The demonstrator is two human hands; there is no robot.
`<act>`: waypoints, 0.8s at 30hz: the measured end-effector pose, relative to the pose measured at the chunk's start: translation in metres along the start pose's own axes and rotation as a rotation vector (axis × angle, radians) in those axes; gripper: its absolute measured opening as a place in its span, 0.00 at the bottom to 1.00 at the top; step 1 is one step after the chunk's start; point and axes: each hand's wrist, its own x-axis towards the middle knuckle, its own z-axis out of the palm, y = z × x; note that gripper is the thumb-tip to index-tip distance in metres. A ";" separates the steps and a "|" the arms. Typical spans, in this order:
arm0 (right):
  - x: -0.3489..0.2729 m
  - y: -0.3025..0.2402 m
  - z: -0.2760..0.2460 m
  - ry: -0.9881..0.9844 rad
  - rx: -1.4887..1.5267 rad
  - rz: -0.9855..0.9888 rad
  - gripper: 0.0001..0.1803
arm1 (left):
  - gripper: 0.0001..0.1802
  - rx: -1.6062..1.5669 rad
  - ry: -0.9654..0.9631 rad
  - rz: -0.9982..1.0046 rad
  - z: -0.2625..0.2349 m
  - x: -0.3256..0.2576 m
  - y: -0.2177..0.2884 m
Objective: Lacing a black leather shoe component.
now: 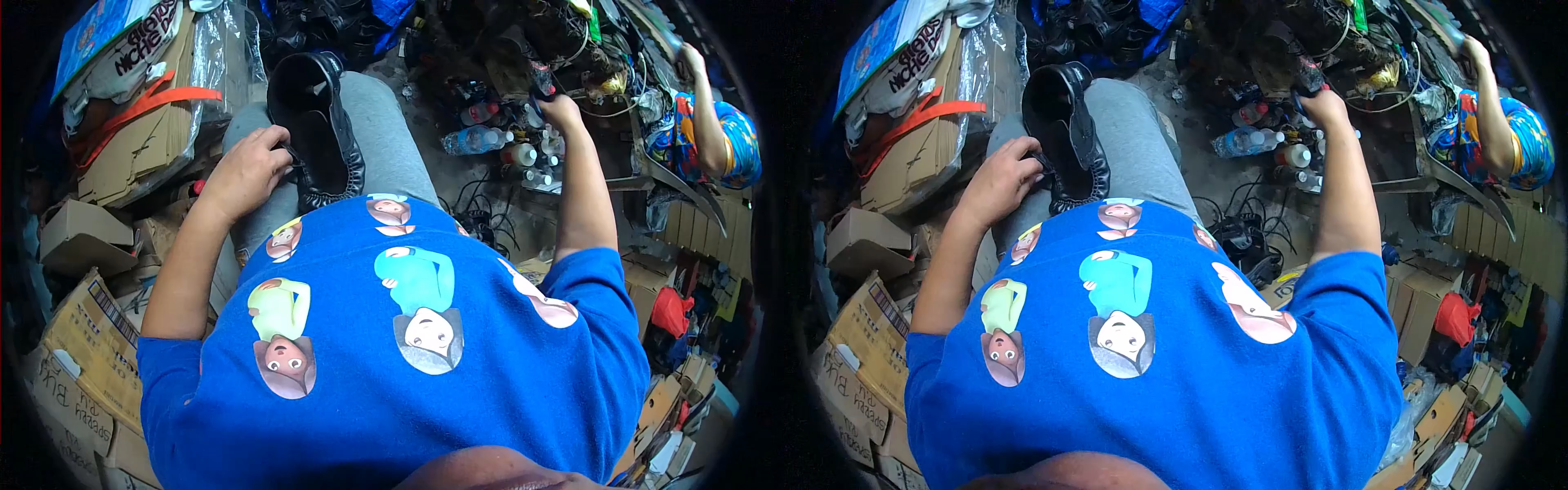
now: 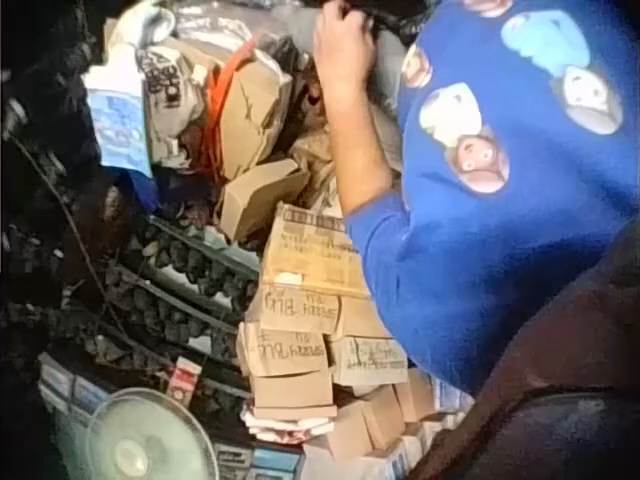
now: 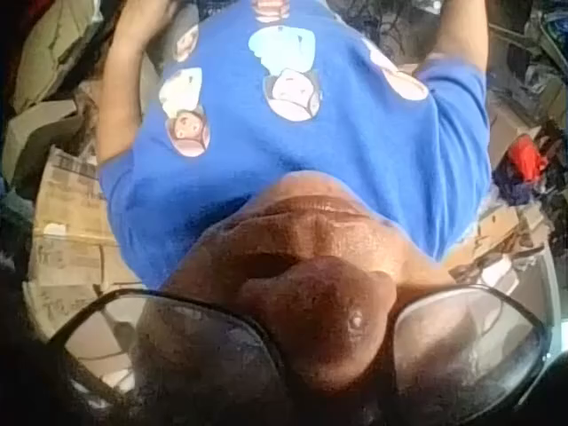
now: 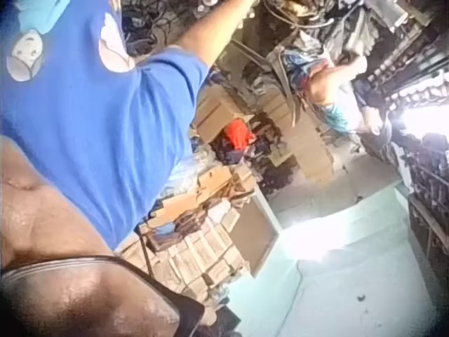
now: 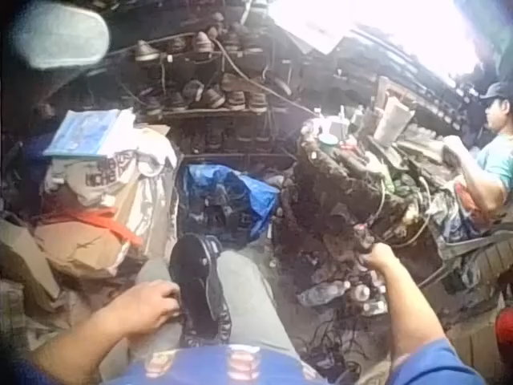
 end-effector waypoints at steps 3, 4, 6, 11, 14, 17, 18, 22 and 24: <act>0.050 0.014 0.000 -0.094 -0.118 0.120 0.23 | 0.06 0.003 0.045 0.019 0.000 0.015 0.005; 0.065 0.028 0.009 -0.160 -0.237 0.041 0.23 | 0.06 0.011 0.094 0.044 -0.004 0.018 0.005; 0.073 0.016 0.015 -0.149 -0.300 -0.035 0.22 | 0.06 0.029 0.172 0.051 -0.012 0.017 0.006; 0.051 0.003 0.002 0.017 -0.254 -0.236 0.26 | 0.07 0.056 0.219 0.104 -0.032 0.032 0.019; 0.007 -0.056 -0.026 0.063 0.101 -0.225 0.23 | 0.04 0.131 0.271 0.172 -0.037 0.036 0.026; -0.031 -0.126 -0.040 0.157 0.607 -0.488 0.19 | 0.03 0.176 0.284 0.240 -0.040 0.045 0.031; -0.036 -0.148 -0.042 0.208 0.672 -0.626 0.19 | 0.03 0.174 0.279 0.249 -0.042 0.048 0.033; -0.056 -0.231 -0.071 0.288 0.567 -0.967 0.27 | 0.07 0.247 0.251 0.318 -0.045 0.057 0.039; -0.057 -0.246 -0.085 0.164 0.488 -1.053 0.35 | 0.07 0.268 0.265 0.373 -0.046 0.059 0.041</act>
